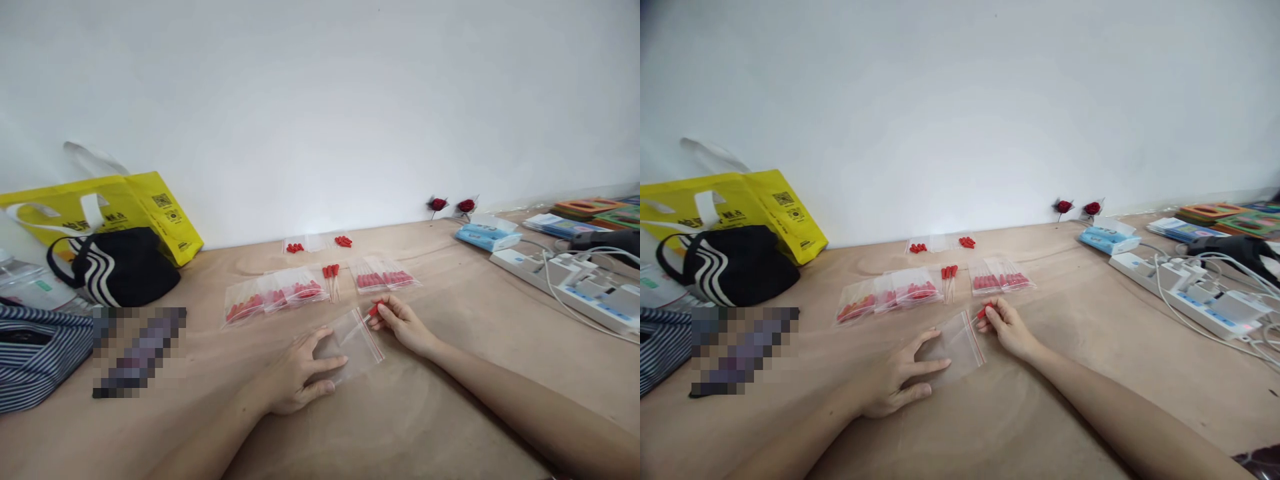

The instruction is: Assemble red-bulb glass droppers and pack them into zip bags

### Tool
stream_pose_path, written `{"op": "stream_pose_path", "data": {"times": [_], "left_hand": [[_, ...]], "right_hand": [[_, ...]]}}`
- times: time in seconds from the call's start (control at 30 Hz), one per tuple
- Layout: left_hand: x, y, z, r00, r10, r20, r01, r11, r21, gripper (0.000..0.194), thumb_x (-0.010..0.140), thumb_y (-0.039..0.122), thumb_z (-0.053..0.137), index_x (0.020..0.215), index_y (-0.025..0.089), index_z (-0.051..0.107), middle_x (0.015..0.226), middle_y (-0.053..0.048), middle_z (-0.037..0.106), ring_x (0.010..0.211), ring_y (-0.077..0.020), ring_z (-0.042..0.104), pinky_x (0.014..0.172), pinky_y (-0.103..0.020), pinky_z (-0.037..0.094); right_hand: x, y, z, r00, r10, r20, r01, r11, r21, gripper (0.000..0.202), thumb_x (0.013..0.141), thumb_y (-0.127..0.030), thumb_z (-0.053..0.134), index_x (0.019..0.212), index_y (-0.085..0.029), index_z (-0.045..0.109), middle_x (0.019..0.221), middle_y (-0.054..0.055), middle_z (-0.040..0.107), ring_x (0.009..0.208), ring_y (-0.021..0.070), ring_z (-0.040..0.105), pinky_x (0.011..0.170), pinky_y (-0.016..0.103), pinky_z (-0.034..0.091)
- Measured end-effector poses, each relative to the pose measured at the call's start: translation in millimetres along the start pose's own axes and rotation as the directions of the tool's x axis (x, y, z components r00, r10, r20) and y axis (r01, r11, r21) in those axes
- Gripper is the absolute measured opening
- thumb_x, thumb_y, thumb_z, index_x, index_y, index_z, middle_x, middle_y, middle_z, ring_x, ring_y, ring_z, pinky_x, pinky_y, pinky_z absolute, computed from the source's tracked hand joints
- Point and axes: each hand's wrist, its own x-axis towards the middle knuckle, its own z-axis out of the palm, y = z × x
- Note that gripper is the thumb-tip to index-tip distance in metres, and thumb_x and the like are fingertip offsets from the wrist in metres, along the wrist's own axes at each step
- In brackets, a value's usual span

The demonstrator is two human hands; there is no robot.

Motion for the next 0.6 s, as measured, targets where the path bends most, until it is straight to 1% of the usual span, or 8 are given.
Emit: {"op": "stream_pose_path", "data": {"times": [0.07, 0.13, 0.23, 0.3, 0.4, 0.47, 0.53, 0.6], "left_hand": [[1.8, -1.1, 0.4, 1.0, 0.022, -0.006, -0.021, 1.0, 0.006, 0.039, 0.085, 0.038, 0.045, 0.124, 0.035, 0.042, 0.139, -0.005, 0.022, 0.125, -0.0299, 0.027, 0.097, -0.048, 0.031], [3.1, -1.0, -0.2, 0.999, 0.038, -0.014, -0.038, 0.999, 0.004, 0.04, 0.085, 0.038, 0.045, 0.124, 0.035, 0.042, 0.14, -0.004, 0.022, 0.125, -0.0295, 0.026, 0.098, -0.048, 0.03], [3.8, 0.8, -2.8, 1.0, 0.029, 0.003, -0.029, 1.0, 0.012, 0.041, 0.085, 0.039, 0.045, 0.125, 0.034, 0.041, 0.141, -0.004, 0.022, 0.126, -0.0296, 0.024, 0.099, -0.049, 0.028], [3.7, 1.6, -4.2, 0.999, 0.019, 0.026, -0.019, 1.0, 0.018, 0.041, 0.085, 0.04, 0.044, 0.125, 0.033, 0.041, 0.141, -0.004, 0.022, 0.127, -0.0298, 0.023, 0.099, -0.049, 0.028], [3.6, 1.2, -4.5, 0.999, 0.014, 0.034, -0.014, 1.0, 0.01, 0.041, 0.085, 0.041, 0.044, 0.126, 0.034, 0.04, 0.141, -0.003, 0.024, 0.128, -0.0295, 0.021, 0.099, -0.05, 0.027], [3.7, 0.4, -3.9, 0.999, 0.013, 0.036, -0.014, 1.0, 0.007, 0.041, 0.085, 0.041, 0.043, 0.126, 0.035, 0.039, 0.141, -0.002, 0.025, 0.128, -0.0292, 0.02, 0.1, -0.05, 0.026], [3.9, -0.1, -3.5, 0.999, 0.012, 0.044, -0.012, 1.0, 0.011, 0.042, 0.086, 0.041, 0.043, 0.127, 0.035, 0.038, 0.141, -0.002, 0.025, 0.128, -0.0292, 0.02, 0.1, -0.051, 0.025], [4.1, 0.2, -3.8, 0.999, 0.008, 0.054, -0.009, 1.0, 0.021, 0.043, 0.086, 0.041, 0.042, 0.127, 0.035, 0.037, 0.141, -0.002, 0.024, 0.129, -0.0293, 0.02, 0.1, -0.051, 0.025]], "right_hand": [[-0.4, -1.5, -2.3, 0.997, 0.016, 0.072, -0.008, 0.994, -0.109, 0.038, 0.071, -0.051, 0.056, 0.089, -0.018, 0.051, 0.072, 0.0, 0.057, 0.06, 0.0107, 0.053, 0.06, 0.028, 0.045], [-0.7, -3.3, -4.8, 0.989, 0.014, 0.15, 0.015, 0.981, -0.194, 0.036, 0.071, -0.049, 0.057, 0.089, -0.017, 0.056, 0.078, 0.002, 0.06, 0.066, 0.0121, 0.053, 0.064, 0.029, 0.044], [0.5, -5.9, -10.4, 0.97, 0.0, 0.242, 0.065, 0.963, -0.262, 0.033, 0.073, -0.047, 0.057, 0.087, -0.017, 0.058, 0.082, 0.003, 0.061, 0.075, 0.0147, 0.054, 0.072, 0.031, 0.042], [2.8, -7.9, -16.8, 0.971, -0.004, 0.238, 0.074, 0.955, -0.286, 0.031, 0.074, -0.046, 0.055, 0.085, -0.017, 0.058, 0.081, 0.003, 0.06, 0.075, 0.0142, 0.053, 0.071, 0.03, 0.041], [6.4, -12.3, -29.3, 0.982, 0.012, 0.188, 0.046, 0.953, -0.301, 0.031, 0.075, -0.047, 0.054, 0.083, -0.017, 0.057, 0.072, 0.0, 0.057, 0.063, 0.0111, 0.049, 0.061, 0.026, 0.039], [7.3, -15.8, -36.1, 0.983, 0.031, 0.18, 0.024, 0.955, -0.294, 0.031, 0.074, -0.047, 0.054, 0.081, -0.017, 0.057, 0.069, -0.001, 0.055, 0.057, 0.0095, 0.046, 0.056, 0.024, 0.037], [6.4, -18.6, -39.0, 0.982, 0.035, 0.187, 0.017, 0.963, -0.27, 0.031, 0.073, -0.047, 0.055, 0.081, -0.017, 0.056, 0.07, -0.001, 0.055, 0.057, 0.0093, 0.045, 0.056, 0.024, 0.037], [4.5, -19.9, -37.5, 0.977, 0.033, 0.209, 0.019, 0.971, -0.238, 0.03, 0.072, -0.045, 0.058, 0.085, -0.018, 0.056, 0.071, -0.001, 0.055, 0.06, 0.0096, 0.047, 0.058, 0.023, 0.037]]}}
